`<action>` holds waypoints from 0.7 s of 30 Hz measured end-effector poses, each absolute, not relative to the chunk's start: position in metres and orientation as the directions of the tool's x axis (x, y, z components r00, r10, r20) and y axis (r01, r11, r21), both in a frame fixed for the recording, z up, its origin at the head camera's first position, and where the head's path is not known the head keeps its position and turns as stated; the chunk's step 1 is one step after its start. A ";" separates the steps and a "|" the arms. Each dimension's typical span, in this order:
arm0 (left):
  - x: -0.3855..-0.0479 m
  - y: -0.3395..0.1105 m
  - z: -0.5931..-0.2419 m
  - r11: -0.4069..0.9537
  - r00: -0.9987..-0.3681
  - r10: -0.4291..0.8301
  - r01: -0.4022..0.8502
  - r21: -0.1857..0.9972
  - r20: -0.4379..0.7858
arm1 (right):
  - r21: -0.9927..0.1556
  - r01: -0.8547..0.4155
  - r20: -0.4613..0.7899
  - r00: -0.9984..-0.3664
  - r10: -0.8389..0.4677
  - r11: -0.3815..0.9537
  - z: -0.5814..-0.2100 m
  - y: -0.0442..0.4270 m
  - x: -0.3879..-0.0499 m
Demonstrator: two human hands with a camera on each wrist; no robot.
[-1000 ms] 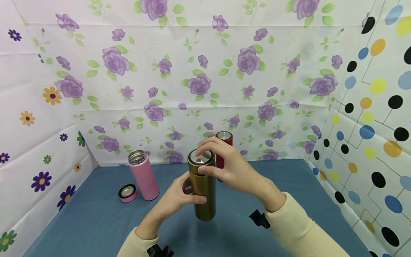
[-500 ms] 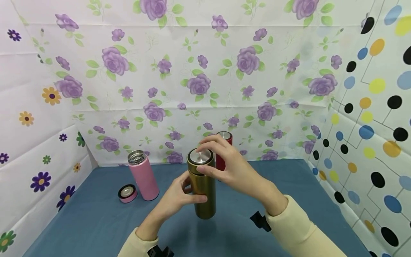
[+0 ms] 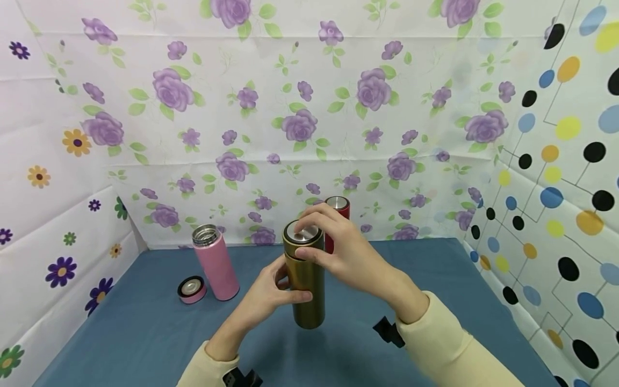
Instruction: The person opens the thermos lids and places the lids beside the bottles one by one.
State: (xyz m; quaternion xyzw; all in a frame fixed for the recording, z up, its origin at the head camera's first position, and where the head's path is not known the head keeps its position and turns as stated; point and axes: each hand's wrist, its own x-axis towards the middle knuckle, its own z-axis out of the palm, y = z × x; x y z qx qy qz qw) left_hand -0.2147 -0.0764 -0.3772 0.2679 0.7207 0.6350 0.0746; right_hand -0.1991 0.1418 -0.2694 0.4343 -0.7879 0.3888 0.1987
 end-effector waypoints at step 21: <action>-0.214 -0.076 -0.378 0.056 -0.856 0.466 0.280 0.958 0.223 | -0.295 -0.848 0.674 -0.511 -0.533 0.440 -0.273 0.132 -0.197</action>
